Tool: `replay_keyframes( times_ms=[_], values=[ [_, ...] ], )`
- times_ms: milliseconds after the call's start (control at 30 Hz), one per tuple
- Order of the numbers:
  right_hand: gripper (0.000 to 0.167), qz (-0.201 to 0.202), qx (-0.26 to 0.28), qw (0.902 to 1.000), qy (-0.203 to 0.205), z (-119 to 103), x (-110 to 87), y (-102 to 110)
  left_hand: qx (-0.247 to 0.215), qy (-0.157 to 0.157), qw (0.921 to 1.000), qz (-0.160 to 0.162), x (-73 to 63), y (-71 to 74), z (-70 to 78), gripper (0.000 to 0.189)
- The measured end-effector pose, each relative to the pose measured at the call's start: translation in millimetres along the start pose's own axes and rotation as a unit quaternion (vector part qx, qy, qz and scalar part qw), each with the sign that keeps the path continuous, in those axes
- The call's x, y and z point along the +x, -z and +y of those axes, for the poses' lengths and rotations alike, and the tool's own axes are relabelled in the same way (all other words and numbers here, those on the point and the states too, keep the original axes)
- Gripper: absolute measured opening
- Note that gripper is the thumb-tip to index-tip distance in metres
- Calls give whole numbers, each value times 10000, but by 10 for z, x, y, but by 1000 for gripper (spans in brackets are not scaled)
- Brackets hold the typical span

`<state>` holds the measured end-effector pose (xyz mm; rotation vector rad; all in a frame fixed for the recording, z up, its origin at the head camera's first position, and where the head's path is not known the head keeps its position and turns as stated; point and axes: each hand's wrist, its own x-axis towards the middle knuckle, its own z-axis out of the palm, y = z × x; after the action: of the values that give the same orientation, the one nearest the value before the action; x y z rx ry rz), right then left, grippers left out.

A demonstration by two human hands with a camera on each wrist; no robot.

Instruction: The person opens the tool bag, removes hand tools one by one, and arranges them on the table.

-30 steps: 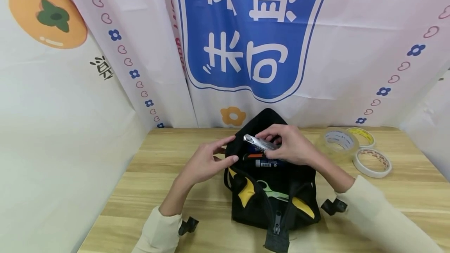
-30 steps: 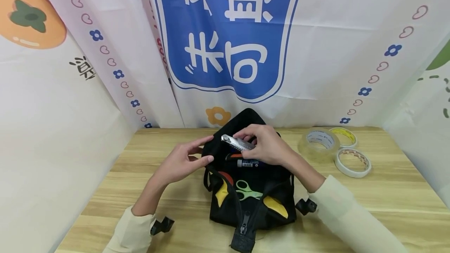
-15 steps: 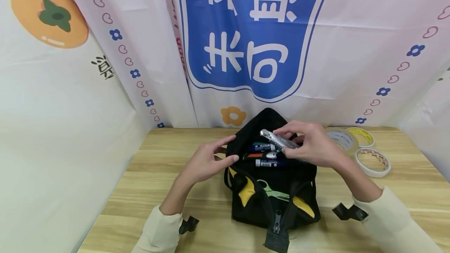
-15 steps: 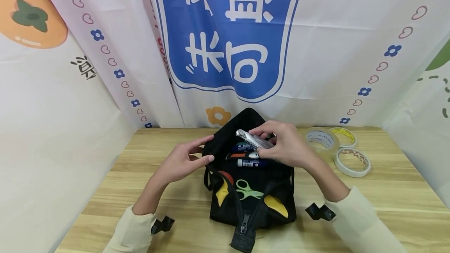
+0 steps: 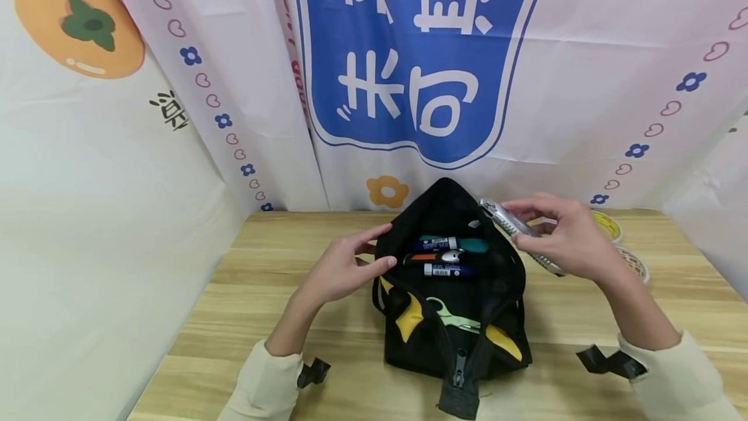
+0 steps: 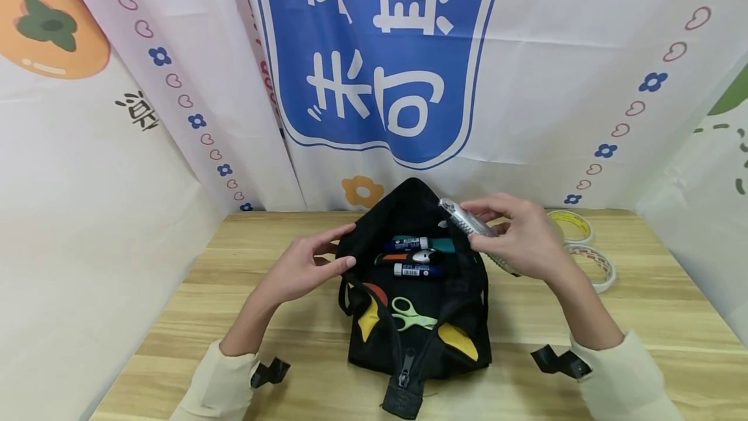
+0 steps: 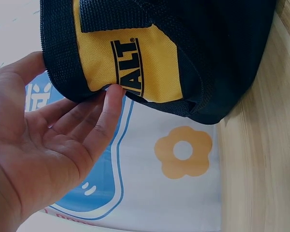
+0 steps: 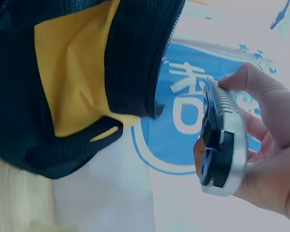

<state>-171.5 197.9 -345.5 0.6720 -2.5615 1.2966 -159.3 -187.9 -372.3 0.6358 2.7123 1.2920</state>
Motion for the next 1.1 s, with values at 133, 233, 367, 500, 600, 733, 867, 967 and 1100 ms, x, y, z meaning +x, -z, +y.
replay_keyframes(
  times_ms=[133,233,367,500,600,733,867,967,1100],
  values=[
    [43,85,-86,9997,-226,84,-69,60,3,11,10000,9,-7,1,8,62],
    [42,70,-158,9989,-447,139,-113,97,2,13,10000,0,-10,0,5,62],
    [39,80,-492,9961,-729,225,-170,142,8,13,10000,-7,-10,-2,0,62],
    [39,-49,-820,9920,-962,346,-230,170,-9,21,10000,-12,-9,2,1,63],
    [41,-236,-952,9890,-1108,444,-291,167,0,24,10000,-25,-5,8,3,63],
    [43,-376,-1060,9852,-1293,557,-395,147,42,14,10000,-10,2,12,14,62],
    [44,-487,-1011,9821,-1510,654,-497,107,61,-30,10000,-7,6,16,18,63],
    [44,-591,-936,9804,-1628,732,-578,67,61,-47,10000,-27,8,13,16,63],
    [46,-716,-827,9789,-1725,835,-679,11,71,-29,10000,-46,6,7,18,63]
  ],
)
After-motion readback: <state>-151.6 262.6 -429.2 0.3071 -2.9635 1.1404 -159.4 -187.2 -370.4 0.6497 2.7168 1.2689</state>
